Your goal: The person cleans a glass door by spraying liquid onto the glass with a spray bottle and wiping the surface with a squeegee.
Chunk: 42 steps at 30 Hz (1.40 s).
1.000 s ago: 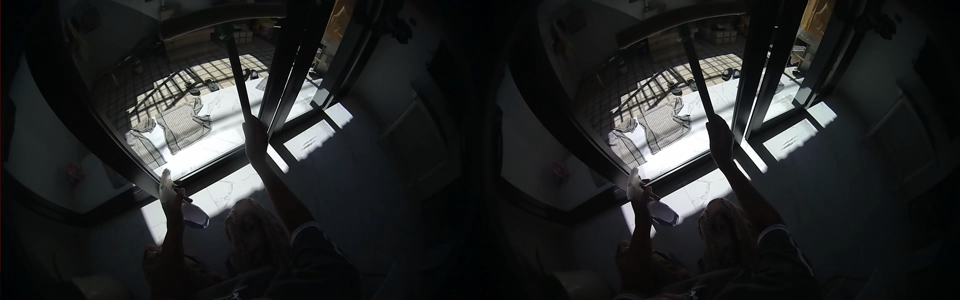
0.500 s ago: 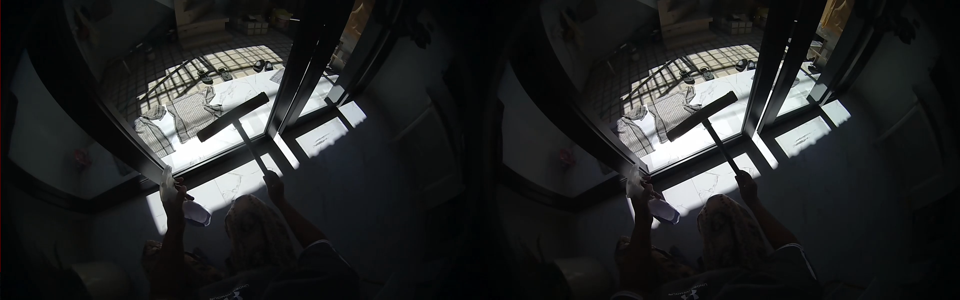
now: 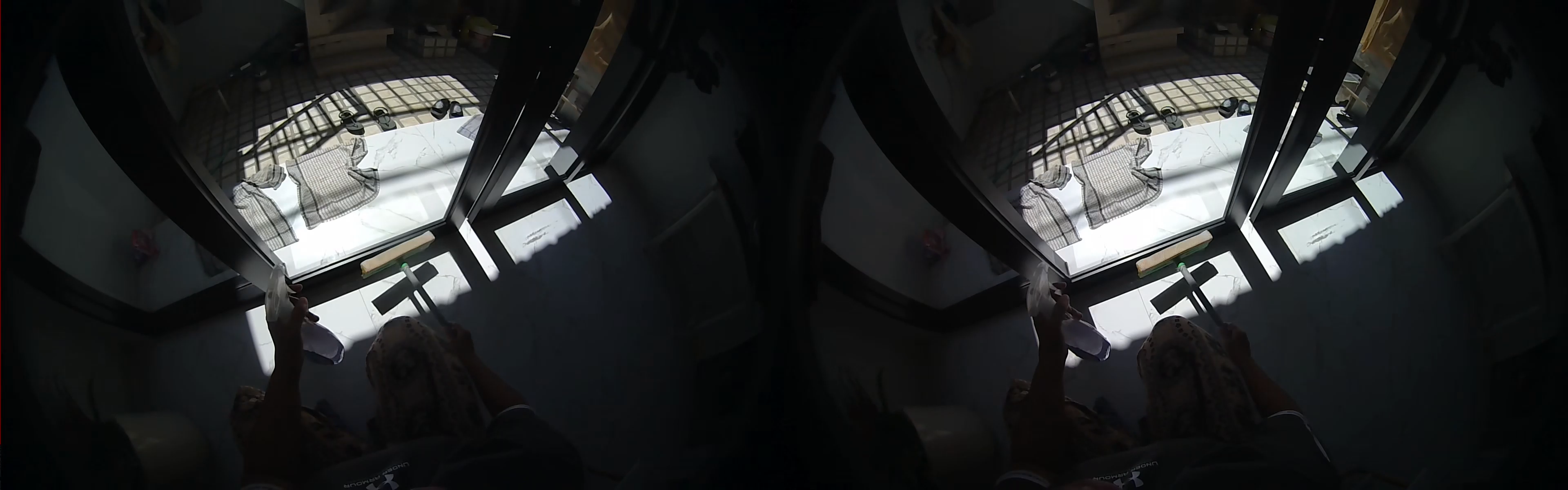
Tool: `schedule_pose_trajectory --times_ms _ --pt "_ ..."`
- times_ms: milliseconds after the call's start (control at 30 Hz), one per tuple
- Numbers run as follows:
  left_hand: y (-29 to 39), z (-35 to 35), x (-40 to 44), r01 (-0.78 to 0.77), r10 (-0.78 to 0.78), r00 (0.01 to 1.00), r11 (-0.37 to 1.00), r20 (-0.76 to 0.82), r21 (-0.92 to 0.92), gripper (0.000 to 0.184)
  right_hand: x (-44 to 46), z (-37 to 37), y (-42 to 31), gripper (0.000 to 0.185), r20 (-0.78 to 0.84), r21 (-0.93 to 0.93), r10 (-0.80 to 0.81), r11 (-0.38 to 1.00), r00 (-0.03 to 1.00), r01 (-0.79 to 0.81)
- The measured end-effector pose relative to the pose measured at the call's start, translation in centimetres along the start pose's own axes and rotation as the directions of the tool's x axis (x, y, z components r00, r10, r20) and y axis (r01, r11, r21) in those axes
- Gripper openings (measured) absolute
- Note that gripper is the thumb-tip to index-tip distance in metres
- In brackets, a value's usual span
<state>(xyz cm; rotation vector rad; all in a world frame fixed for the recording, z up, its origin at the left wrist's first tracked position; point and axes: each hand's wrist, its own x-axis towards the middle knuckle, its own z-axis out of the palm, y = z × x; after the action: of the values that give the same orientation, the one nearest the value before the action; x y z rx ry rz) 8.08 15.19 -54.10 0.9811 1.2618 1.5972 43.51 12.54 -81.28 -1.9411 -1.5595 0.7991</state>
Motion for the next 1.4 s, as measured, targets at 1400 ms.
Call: schedule_pose_trajectory --times_ms 1400 --pt "3.6 -3.3 -4.2 -0.115 0.123 0.979 0.991 -0.16 0.062 0.064 2.4 2.0 -17.4 0.021 -0.372 0.541 -0.233 0.732 0.899 0.414"
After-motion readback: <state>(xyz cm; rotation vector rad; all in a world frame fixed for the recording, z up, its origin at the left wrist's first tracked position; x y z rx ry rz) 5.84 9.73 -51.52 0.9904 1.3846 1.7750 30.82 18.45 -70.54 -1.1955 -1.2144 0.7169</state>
